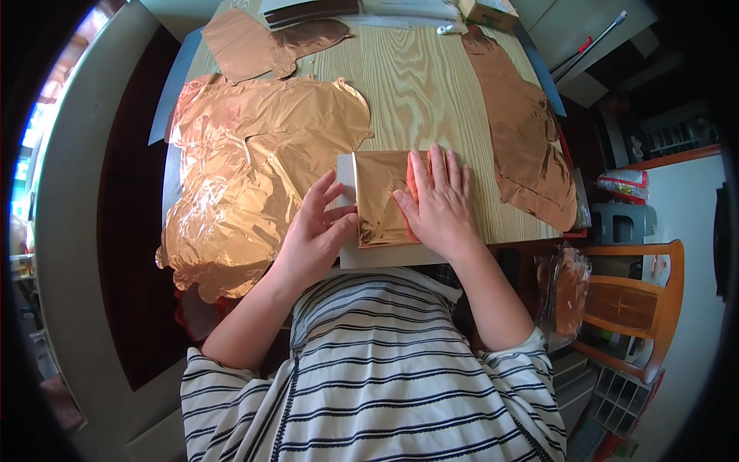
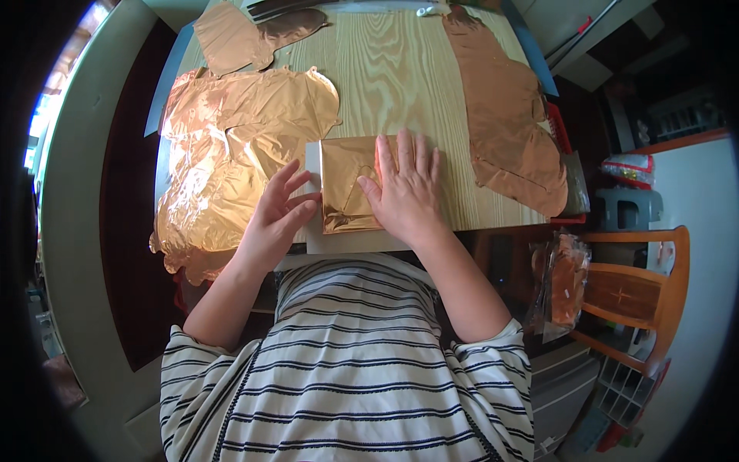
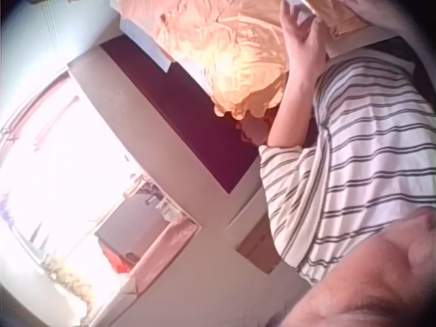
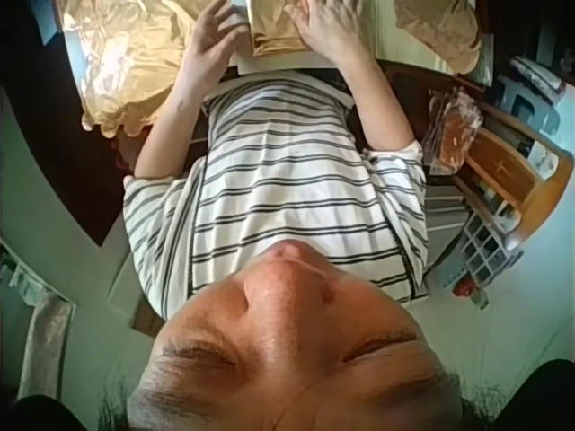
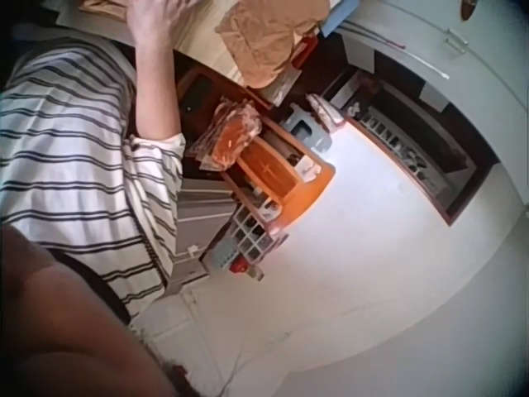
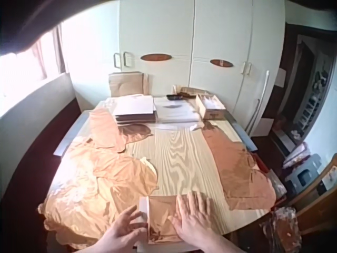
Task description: Folding deflated foil balloons and attaching them to cardboard backing for retail packaging.
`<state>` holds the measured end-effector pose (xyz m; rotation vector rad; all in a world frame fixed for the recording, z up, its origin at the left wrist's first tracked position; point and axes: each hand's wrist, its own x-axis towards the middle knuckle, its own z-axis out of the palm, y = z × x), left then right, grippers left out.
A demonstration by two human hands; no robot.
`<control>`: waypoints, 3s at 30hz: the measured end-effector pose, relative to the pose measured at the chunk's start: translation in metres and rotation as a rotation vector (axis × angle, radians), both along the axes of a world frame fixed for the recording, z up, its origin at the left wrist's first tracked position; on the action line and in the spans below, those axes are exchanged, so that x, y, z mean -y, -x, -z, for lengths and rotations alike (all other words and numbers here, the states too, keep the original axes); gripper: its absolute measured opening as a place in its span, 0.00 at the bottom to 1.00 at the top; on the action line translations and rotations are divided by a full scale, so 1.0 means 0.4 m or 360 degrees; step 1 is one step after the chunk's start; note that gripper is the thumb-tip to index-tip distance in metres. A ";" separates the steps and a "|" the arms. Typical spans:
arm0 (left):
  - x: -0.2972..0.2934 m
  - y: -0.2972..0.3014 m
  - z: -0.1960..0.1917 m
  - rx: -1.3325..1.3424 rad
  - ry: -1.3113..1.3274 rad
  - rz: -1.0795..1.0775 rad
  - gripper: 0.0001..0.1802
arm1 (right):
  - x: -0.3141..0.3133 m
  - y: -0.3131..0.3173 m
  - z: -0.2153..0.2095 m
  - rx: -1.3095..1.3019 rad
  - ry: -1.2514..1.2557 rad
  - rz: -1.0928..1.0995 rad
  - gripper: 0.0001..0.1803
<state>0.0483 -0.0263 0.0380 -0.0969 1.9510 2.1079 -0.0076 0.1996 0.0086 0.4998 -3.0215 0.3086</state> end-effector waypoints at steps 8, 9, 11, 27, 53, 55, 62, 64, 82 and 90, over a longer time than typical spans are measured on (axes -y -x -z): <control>-0.027 0.035 0.022 -0.0196 0.0189 -0.0005 0.37 | -0.004 0.005 0.003 0.0006 0.0062 0.0008 0.40; -0.018 0.041 0.026 -0.0223 0.0252 0.0002 0.36 | -0.005 0.004 0.002 -0.0001 0.0062 0.0002 0.40; -0.014 0.059 0.026 -0.0275 0.0351 -0.0018 0.34 | -0.003 0.005 0.003 -0.0022 0.0052 0.0010 0.40; -0.019 0.214 0.037 -0.1518 0.1337 0.0427 0.25 | 0.005 0.003 -0.002 -0.0017 0.0030 0.0046 0.40; 0.008 0.254 0.147 -0.1484 0.1390 0.0552 0.22 | 0.027 -0.094 -0.032 -0.0879 0.0018 -0.1068 0.15; 0.007 0.252 0.156 -0.1515 0.1414 0.0540 0.22 | 0.039 -0.103 -0.028 -0.0812 0.0113 -0.0968 0.16; 0.009 0.252 0.155 -0.1457 0.1409 0.0549 0.22 | 0.062 -0.112 -0.022 -0.0872 0.0001 -0.0871 0.18; 0.007 0.253 0.148 -0.1398 0.1387 0.0571 0.21 | 0.059 -0.112 -0.021 -0.0953 -0.0105 -0.0907 0.16; 0.006 0.257 0.174 -0.1595 0.1392 0.0452 0.20 | 0.056 -0.097 -0.033 -0.0950 -0.0231 -0.0970 0.17; 0.005 0.252 0.158 -0.1428 0.1389 0.0547 0.20 | 0.052 -0.091 -0.025 -0.0893 -0.0229 -0.1078 0.19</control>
